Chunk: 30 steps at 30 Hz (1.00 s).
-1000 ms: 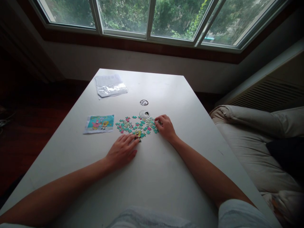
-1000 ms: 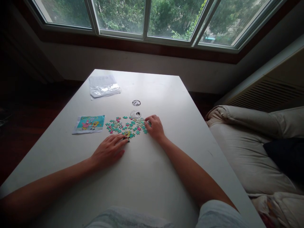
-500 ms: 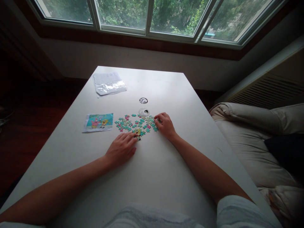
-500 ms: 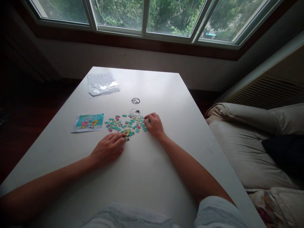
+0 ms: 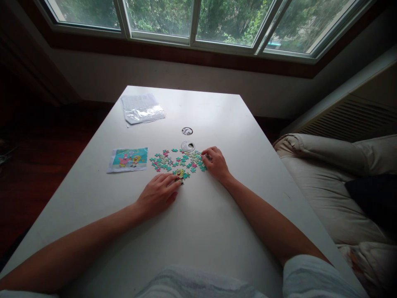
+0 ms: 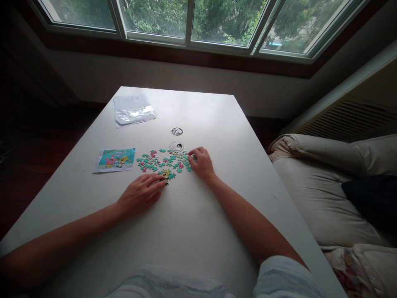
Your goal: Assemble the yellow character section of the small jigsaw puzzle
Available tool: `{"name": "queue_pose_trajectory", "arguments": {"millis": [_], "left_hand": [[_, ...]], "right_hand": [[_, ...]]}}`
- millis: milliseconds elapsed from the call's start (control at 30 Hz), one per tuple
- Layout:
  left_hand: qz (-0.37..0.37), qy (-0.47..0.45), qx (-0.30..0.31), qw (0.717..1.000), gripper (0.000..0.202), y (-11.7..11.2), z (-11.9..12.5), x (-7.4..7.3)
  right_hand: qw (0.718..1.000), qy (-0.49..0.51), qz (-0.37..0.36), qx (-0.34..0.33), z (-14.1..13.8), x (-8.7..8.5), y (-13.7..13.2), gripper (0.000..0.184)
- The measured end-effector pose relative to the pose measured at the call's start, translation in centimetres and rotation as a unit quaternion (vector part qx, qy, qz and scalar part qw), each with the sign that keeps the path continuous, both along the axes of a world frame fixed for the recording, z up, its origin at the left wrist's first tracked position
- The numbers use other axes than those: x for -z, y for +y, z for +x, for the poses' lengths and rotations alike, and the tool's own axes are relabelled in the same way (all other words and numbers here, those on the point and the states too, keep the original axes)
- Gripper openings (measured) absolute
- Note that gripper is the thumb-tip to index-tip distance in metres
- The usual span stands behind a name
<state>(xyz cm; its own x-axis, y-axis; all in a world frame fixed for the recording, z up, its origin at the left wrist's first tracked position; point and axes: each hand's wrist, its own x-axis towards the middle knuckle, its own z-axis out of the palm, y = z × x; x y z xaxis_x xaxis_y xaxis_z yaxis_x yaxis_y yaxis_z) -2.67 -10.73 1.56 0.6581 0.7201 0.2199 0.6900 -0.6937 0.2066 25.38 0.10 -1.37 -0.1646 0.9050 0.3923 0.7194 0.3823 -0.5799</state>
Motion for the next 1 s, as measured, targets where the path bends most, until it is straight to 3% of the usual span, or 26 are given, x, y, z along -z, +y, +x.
{"name": "queue_pose_trajectory", "arguments": {"millis": [733,1000], "left_hand": [[-0.001,-0.012,0.005,1.000,0.034,0.16,-0.10,0.08],[-0.010,0.016,0.012,1.000,0.032,0.05,-0.04,-0.65]], "right_hand": [[1.000,0.004,-0.003,-0.001,0.03,0.03,-0.01,0.011],[1.000,-0.003,0.000,-0.004,0.04,-0.05,0.01,0.012]]}}
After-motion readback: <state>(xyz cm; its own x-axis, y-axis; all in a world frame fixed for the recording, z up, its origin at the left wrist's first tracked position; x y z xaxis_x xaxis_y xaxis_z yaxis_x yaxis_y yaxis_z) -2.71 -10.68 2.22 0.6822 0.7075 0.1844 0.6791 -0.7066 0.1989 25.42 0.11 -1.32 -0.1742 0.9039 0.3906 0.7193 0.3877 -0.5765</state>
